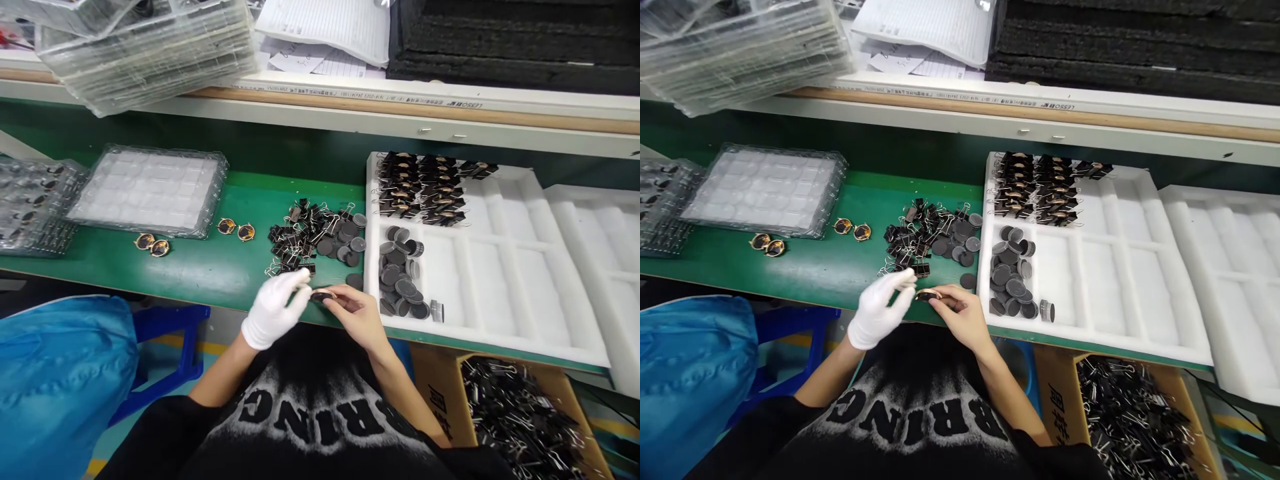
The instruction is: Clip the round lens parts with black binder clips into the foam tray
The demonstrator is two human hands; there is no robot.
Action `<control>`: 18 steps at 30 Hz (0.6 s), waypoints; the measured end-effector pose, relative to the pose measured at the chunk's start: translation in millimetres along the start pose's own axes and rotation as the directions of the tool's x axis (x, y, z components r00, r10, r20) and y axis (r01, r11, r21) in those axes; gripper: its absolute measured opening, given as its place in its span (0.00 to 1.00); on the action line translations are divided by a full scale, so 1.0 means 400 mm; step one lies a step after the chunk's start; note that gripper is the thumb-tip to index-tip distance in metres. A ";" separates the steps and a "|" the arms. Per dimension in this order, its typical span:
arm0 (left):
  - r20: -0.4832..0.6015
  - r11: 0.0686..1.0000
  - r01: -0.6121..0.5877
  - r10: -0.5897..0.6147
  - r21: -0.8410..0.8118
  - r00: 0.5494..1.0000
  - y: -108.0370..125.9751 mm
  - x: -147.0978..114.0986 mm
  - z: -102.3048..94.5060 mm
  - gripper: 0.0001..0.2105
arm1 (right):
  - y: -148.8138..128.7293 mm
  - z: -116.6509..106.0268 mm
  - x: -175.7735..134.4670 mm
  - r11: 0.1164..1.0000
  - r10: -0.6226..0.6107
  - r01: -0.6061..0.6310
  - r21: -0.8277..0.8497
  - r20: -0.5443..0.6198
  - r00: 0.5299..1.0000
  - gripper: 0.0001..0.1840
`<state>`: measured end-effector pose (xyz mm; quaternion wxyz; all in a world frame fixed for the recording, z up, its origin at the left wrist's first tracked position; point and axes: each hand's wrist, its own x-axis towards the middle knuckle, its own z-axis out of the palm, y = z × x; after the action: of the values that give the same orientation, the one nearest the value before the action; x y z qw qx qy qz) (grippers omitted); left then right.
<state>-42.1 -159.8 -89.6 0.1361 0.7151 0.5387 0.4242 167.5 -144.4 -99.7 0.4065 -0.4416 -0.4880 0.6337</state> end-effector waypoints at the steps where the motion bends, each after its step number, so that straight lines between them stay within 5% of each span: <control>1: -0.039 0.991 0.030 -0.025 0.127 0.999 -0.018 0.014 -0.023 0.12 | 0.000 -0.005 -0.001 1.000 0.008 -0.008 0.019 -0.010 1.000 0.13; 4: -0.083 0.863 0.269 -0.258 0.429 0.962 -0.079 0.055 -0.083 0.14 | 0.001 -0.018 -0.001 0.996 0.028 -0.026 0.082 -0.027 0.999 0.13; 7: 0.051 0.784 0.363 -0.446 0.503 0.893 -0.123 0.089 -0.109 0.21 | 0.000 -0.022 0.002 0.994 0.040 -0.037 0.102 -0.025 0.999 0.14; 13: 0.313 0.883 0.275 -0.402 0.380 0.860 -0.146 0.136 -0.097 0.27 | -0.006 -0.011 0.007 0.993 0.062 -0.061 0.104 -0.005 0.998 0.15; 18: 0.344 0.930 0.269 -0.345 0.250 0.873 -0.149 0.139 -0.104 0.25 | -0.001 -0.010 0.002 0.987 0.075 -0.076 0.141 0.011 0.997 0.14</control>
<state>-109.1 -98.7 -77.8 0.2336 0.6987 0.6475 0.1950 171.0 -142.5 -99.8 0.4111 -0.4281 -0.4258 0.6830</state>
